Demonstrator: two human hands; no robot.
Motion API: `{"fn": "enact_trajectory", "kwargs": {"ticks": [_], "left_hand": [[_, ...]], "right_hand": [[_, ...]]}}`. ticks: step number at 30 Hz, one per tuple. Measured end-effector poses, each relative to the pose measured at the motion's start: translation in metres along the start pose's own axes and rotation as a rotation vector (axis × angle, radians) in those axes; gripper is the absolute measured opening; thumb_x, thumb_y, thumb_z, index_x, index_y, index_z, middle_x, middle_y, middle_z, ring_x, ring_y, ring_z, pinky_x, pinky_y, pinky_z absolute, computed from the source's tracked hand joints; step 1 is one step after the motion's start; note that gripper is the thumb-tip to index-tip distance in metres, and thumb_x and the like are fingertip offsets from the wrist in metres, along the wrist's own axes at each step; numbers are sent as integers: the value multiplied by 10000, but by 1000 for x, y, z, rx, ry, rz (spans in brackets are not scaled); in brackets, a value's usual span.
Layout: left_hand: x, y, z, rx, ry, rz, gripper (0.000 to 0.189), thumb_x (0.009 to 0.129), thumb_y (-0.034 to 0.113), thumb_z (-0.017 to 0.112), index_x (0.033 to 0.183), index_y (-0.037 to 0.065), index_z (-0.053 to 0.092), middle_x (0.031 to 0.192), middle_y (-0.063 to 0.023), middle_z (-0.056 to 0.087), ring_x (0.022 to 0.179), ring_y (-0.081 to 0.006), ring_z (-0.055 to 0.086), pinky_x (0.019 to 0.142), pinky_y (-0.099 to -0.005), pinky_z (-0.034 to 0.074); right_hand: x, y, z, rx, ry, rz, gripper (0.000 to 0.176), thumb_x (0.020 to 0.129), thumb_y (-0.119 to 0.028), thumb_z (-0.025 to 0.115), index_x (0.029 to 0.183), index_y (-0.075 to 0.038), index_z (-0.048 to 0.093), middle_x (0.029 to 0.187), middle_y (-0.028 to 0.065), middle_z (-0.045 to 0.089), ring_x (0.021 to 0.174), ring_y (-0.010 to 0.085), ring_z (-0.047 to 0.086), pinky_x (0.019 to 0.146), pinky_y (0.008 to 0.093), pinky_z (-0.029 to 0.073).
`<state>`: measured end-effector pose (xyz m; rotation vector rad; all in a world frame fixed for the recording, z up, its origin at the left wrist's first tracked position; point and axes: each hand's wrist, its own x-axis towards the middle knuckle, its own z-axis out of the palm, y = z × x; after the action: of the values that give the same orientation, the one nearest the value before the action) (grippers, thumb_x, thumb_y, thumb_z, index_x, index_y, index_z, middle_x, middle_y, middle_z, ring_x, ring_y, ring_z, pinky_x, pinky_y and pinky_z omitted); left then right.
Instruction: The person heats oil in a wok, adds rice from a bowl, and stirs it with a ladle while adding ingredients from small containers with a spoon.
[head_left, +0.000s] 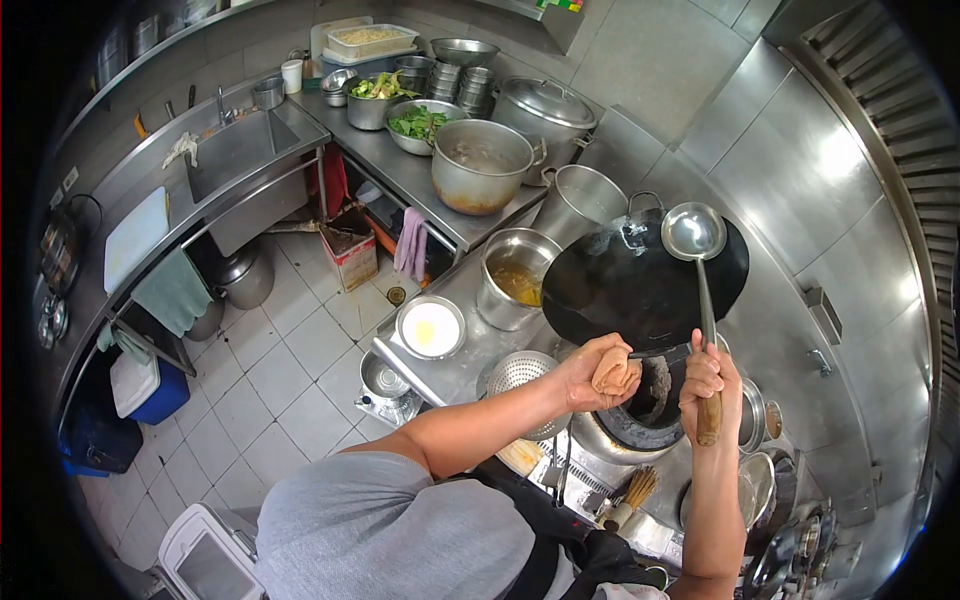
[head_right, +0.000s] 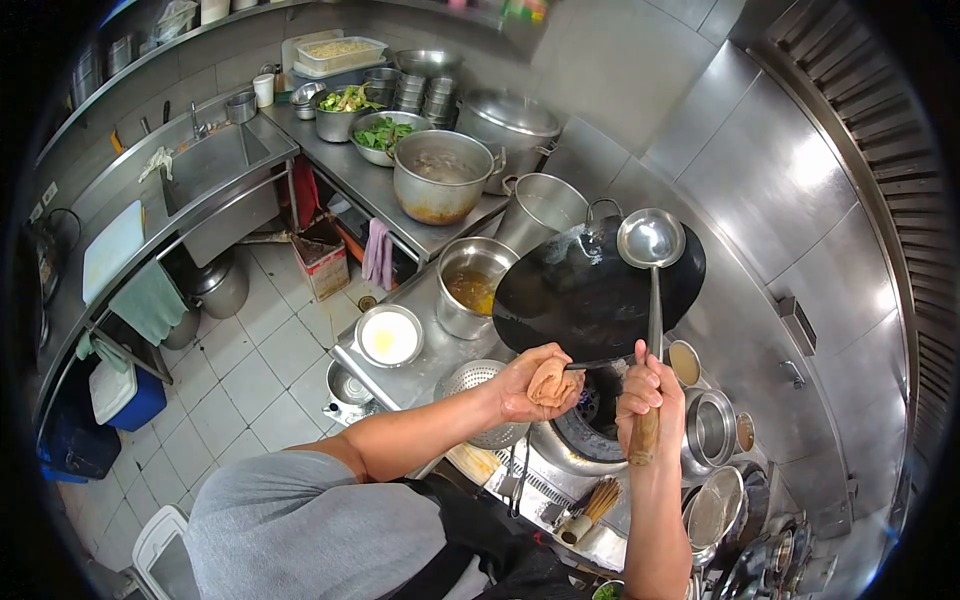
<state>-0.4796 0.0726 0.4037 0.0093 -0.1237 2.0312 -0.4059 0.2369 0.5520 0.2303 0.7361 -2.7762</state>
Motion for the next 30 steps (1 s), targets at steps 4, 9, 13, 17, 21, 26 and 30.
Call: {"fn": "enact_trajectory", "kwargs": {"ticks": [4,9,13,17,21,26,30], "left_hand": [[3,-1,1,-16,-11,7,268,898,224,589,956,-34,626,874,-110,671,788,-228,689,743,-367,617],[7,-1,2,-59,-46,-7,271,895,219,582,961,-40,627,877,-110,667,782,-229,685,733,-364,617],[8,0,4,-71,-47,1,278,898,223,581,970,-41,629,889,-107,667,784,-227,682,729,-360,616],[9,1,6,-81,-73,-3,282,902,231,579,970,-38,630,893,-106,670,789,-226,683,728,-356,615],[10,-1,6,-67,-84,-3,287,909,245,577,968,-30,634,888,-100,672,790,-223,684,732,-351,614],[11,-8,-12,116,75,48,258,910,251,590,878,-2,630,802,-94,669,708,-211,668,697,-352,600],[3,-15,-44,472,132,91,262,907,275,608,809,32,596,631,-125,591,563,-254,606,556,-354,528]], "right_hand": [[3,0,3,-14,-3,8,264,1045,-161,460,1210,-6,596,701,-45,480,499,32,442,452,207,410],[7,0,7,-69,24,3,250,1039,-152,475,1202,-10,600,693,-50,477,502,30,445,448,206,410],[9,0,11,-75,39,20,240,1037,-151,484,1195,-14,602,688,-50,475,500,31,445,447,205,407],[10,0,16,-97,47,28,230,1038,-155,489,1183,-17,601,689,-51,478,497,33,443,446,206,403],[9,-4,13,-107,44,45,228,1040,-166,492,1181,-24,601,698,-51,484,497,35,444,445,207,401],[-17,-16,-27,-78,62,54,229,1033,-172,506,1198,-47,605,704,-54,477,495,32,431,439,208,387],[-74,-48,-110,-355,181,6,282,1010,-154,526,1271,-52,563,679,-43,451,474,52,412,414,231,364]]}}
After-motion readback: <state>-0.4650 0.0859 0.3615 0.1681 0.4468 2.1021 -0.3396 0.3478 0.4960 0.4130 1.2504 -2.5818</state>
